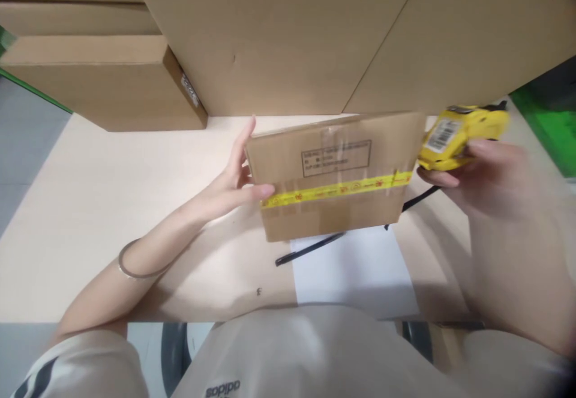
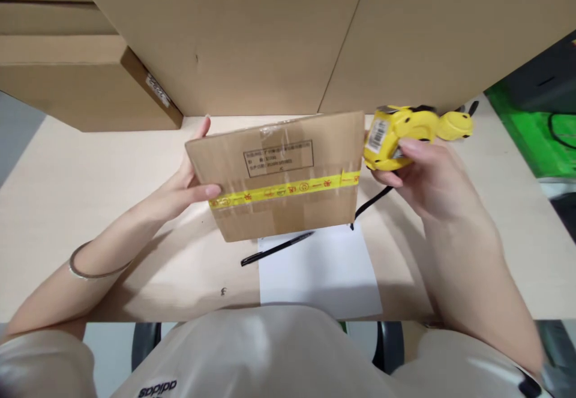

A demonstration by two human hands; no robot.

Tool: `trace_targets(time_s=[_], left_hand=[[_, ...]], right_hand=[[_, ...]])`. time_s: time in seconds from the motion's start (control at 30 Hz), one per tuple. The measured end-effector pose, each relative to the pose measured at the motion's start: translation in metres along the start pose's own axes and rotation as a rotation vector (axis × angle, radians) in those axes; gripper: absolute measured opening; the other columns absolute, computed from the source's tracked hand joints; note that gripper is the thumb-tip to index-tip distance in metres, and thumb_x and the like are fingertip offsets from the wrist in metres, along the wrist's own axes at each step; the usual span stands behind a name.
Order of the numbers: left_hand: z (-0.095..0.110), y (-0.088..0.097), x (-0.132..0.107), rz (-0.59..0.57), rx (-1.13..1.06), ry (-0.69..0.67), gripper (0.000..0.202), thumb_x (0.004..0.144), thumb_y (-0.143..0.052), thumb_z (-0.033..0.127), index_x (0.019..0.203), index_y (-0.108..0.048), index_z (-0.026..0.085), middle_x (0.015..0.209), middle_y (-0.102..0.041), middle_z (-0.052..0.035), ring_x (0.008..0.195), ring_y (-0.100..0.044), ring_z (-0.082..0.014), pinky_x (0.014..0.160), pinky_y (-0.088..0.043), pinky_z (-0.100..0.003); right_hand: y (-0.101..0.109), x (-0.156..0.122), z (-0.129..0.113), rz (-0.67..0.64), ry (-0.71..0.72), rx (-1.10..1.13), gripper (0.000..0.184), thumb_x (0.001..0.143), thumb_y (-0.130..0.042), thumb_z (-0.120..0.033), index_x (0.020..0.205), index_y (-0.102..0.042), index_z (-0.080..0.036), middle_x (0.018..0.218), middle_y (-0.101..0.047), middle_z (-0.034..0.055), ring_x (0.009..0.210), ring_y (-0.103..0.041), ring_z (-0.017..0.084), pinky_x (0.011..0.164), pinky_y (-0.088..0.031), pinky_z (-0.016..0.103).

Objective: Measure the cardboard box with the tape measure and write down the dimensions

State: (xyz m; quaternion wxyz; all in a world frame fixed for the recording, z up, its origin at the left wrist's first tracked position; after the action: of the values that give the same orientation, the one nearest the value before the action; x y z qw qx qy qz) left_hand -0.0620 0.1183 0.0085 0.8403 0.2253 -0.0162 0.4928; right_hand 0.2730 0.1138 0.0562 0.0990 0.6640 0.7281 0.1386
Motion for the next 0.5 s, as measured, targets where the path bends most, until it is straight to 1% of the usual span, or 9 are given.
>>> trace_targets(time_s=[0.07, 0.13, 0.17, 0.23, 0.3, 0.33, 0.37, 0.43, 0.5], left_hand=[[0.009, -0.001, -0.006, -0.012, 0.076, -0.094, 0.105, 0.078, -0.079, 0.051, 0.158, -0.012, 0.04, 0.161, -0.031, -0.0103, 0.142, -0.045, -0.035, 0.111, -0.051, -0.052], [0.016, -0.005, -0.012, -0.025, 0.22, -0.214, 0.109, 0.07, -0.085, 0.046, 0.156, -0.018, 0.038, 0.158, -0.028, -0.0122, 0.147, -0.035, -0.0378, 0.117, -0.043, -0.058], [0.017, -0.009, -0.015, -0.036, 0.281, -0.253, 0.112, 0.068, -0.087, 0.044, 0.156, -0.018, 0.037, 0.156, -0.029, -0.0129, 0.148, -0.033, -0.0385, 0.118, -0.04, -0.061], [0.013, -0.014, -0.02, -0.035, 0.334, -0.294, 0.118, 0.066, -0.088, 0.046, 0.156, -0.011, 0.038, 0.154, -0.029, -0.0138, 0.148, -0.031, -0.0394, 0.119, -0.037, -0.064], [0.006, -0.016, -0.022, -0.008, 0.308, -0.302, 0.127, 0.067, -0.087, 0.05, 0.157, 0.001, 0.04, 0.157, -0.024, -0.0146, 0.149, -0.031, -0.0391, 0.118, -0.039, -0.063], [0.003, -0.017, -0.023, 0.004, 0.285, -0.309, 0.131, 0.067, -0.087, 0.051, 0.156, 0.008, 0.041, 0.159, -0.022, -0.015, 0.148, -0.033, -0.0388, 0.117, -0.04, -0.062], [0.0, -0.017, -0.023, 0.008, 0.262, -0.318, 0.134, 0.067, -0.087, 0.051, 0.155, 0.014, 0.042, 0.161, -0.02, -0.0155, 0.148, -0.034, -0.0385, 0.116, -0.042, -0.062], [-0.005, -0.019, -0.025, -0.006, 0.236, -0.336, 0.14, 0.067, -0.088, 0.047, 0.152, 0.022, 0.043, 0.162, -0.02, -0.017, 0.147, -0.037, -0.0384, 0.114, -0.044, -0.062], [-0.009, -0.02, -0.026, -0.02, 0.232, -0.34, 0.144, 0.067, -0.089, 0.044, 0.151, 0.028, 0.043, 0.162, -0.021, -0.0183, 0.146, -0.039, -0.0386, 0.111, -0.047, -0.062]], right_hand=[[0.011, -0.005, -0.011, 0.091, 0.005, 0.054, 0.025, 0.082, -0.06, -0.054, 0.093, -0.072, -0.035, 0.106, -0.07, 0.0054, 0.058, -0.046, 0.016, 0.045, -0.021, 0.03], [0.022, -0.011, -0.023, 0.201, 0.045, 0.061, 0.026, 0.076, -0.071, -0.057, 0.094, -0.074, -0.039, 0.106, -0.071, 0.0043, 0.067, -0.056, 0.02, 0.045, -0.024, 0.031], [0.024, -0.013, -0.032, 0.249, 0.087, 0.022, 0.028, 0.075, -0.075, -0.054, 0.099, -0.073, -0.041, 0.11, -0.07, 0.0033, 0.076, -0.061, 0.022, 0.047, -0.029, 0.032], [0.015, -0.015, -0.053, 0.251, 0.183, -0.159, 0.039, 0.077, -0.078, -0.047, 0.114, -0.067, -0.046, 0.123, -0.067, 0.0006, 0.1, -0.065, 0.027, 0.058, -0.044, 0.035], [-0.013, -0.012, -0.076, 0.124, 0.278, -0.35, 0.052, 0.077, -0.08, -0.044, 0.125, -0.059, -0.043, 0.129, -0.063, 0.0011, 0.111, -0.064, 0.027, 0.075, -0.053, 0.037], [-0.031, -0.009, -0.087, 0.033, 0.32, -0.411, 0.056, 0.077, -0.081, -0.045, 0.126, -0.057, -0.039, 0.126, -0.064, 0.0028, 0.108, -0.066, 0.026, 0.078, -0.055, 0.036], [-0.051, -0.006, -0.096, -0.066, 0.349, -0.428, 0.058, 0.077, -0.081, -0.048, 0.127, -0.055, -0.033, 0.123, -0.065, 0.0041, 0.102, -0.068, 0.024, 0.076, -0.056, 0.034], [-0.091, 0.0, -0.112, -0.278, 0.425, -0.483, 0.055, 0.084, -0.073, -0.05, 0.131, -0.052, -0.03, 0.122, -0.067, 0.003, 0.089, -0.069, 0.018, 0.073, -0.055, 0.03], [-0.125, 0.002, -0.122, -0.454, 0.531, -0.601, 0.04, 0.095, -0.058, -0.047, 0.132, -0.051, -0.034, 0.126, -0.066, 0.0001, 0.091, -0.067, 0.017, 0.075, -0.052, 0.03]])
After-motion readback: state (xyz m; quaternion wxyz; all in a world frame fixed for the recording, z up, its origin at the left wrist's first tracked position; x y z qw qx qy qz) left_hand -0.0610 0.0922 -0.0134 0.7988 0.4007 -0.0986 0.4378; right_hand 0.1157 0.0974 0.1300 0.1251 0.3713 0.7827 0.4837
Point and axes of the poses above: each hand's wrist, its own x-axis towards the middle knuckle, its own y-axis out of the back of the hand, z = x × y, the point moved 6 cm from there along x, towards the middle knuckle
